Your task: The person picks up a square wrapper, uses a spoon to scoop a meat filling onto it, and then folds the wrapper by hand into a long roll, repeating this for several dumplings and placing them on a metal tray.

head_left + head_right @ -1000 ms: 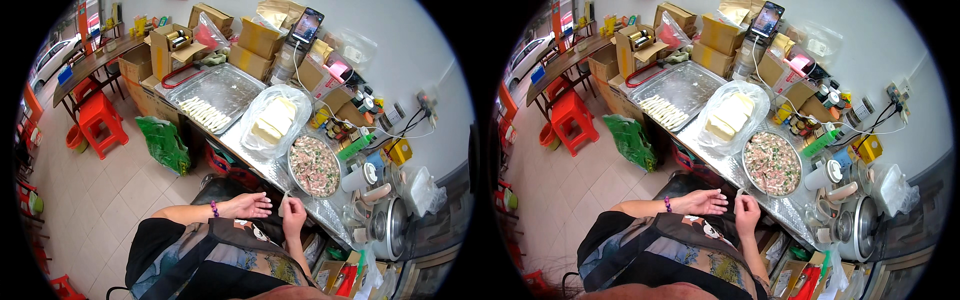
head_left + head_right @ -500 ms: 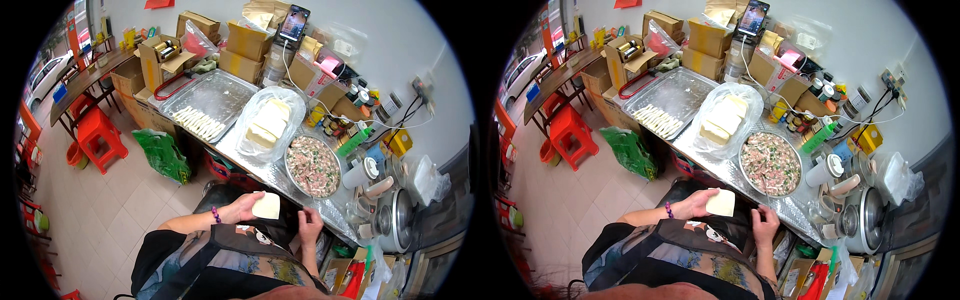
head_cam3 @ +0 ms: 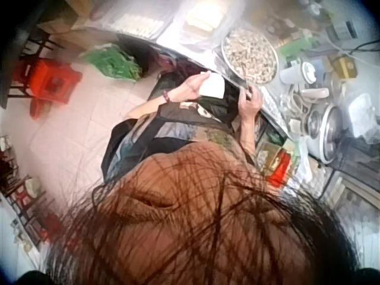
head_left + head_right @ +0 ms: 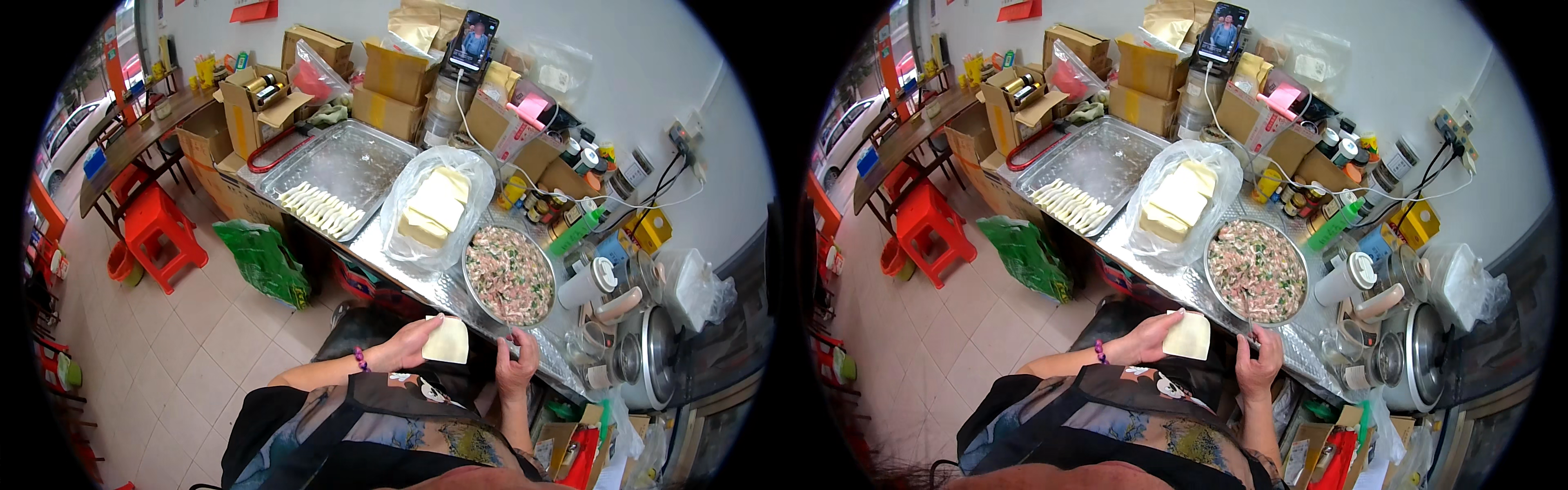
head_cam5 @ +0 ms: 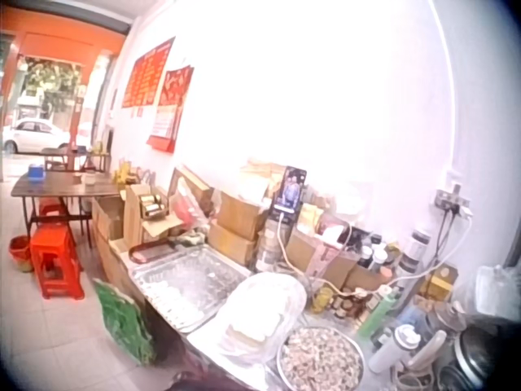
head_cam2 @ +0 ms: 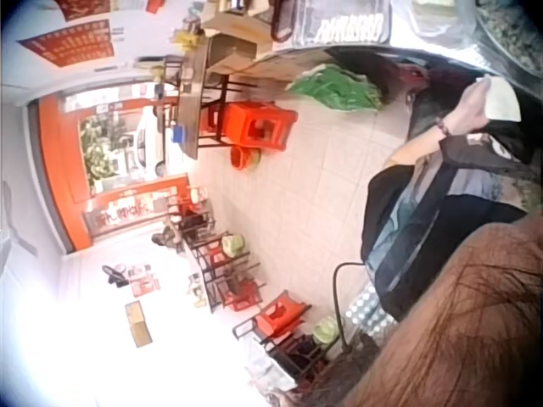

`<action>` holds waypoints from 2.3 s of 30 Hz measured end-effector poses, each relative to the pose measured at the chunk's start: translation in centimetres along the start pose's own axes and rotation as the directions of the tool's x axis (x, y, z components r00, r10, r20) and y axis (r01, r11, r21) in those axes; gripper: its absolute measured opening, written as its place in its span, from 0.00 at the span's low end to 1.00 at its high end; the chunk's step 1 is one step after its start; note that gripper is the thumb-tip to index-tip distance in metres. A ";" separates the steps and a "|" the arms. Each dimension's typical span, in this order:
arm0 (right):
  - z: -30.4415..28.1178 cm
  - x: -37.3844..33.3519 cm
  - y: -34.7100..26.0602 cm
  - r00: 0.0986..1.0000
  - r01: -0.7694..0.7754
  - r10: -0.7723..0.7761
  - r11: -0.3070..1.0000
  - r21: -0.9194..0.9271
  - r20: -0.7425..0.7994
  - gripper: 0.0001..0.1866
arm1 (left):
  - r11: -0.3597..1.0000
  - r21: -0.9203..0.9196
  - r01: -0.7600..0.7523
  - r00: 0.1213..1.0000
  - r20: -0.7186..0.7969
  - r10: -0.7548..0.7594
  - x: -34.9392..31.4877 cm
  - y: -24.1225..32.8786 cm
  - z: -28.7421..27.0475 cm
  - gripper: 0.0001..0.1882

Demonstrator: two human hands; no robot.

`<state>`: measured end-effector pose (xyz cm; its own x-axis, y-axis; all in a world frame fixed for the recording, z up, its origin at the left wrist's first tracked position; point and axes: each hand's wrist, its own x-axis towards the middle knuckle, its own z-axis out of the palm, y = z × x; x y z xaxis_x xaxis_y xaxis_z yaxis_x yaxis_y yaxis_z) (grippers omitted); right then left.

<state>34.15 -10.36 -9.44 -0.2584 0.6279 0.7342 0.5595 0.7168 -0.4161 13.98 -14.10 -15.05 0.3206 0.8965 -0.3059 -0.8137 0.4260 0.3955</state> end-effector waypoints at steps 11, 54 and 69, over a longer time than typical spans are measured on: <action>0.1 4.2 -1.4 0.978 0.159 -0.146 0.984 -0.085 0.147 0.09 | 0.994 -0.068 -0.085 0.995 -0.054 0.081 0.4 1.6 0.3 0.17; -3.9 3.3 1.6 0.995 -0.075 0.063 0.982 -0.171 -0.073 0.05 | 0.962 -0.236 -0.139 0.987 -0.115 0.114 1.2 2.1 3.4 0.24; -2.7 1.6 -0.5 0.962 -0.271 0.269 0.936 0.224 0.040 0.06 | 0.970 -0.225 -0.088 0.988 -0.140 0.057 0.8 1.6 5.1 0.21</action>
<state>35.63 -10.55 -6.63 -0.1299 0.8093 0.5728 0.4174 0.5687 -0.7088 15.37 -12.11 -10.24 0.2025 0.8933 -0.4012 -0.9270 0.3069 0.2155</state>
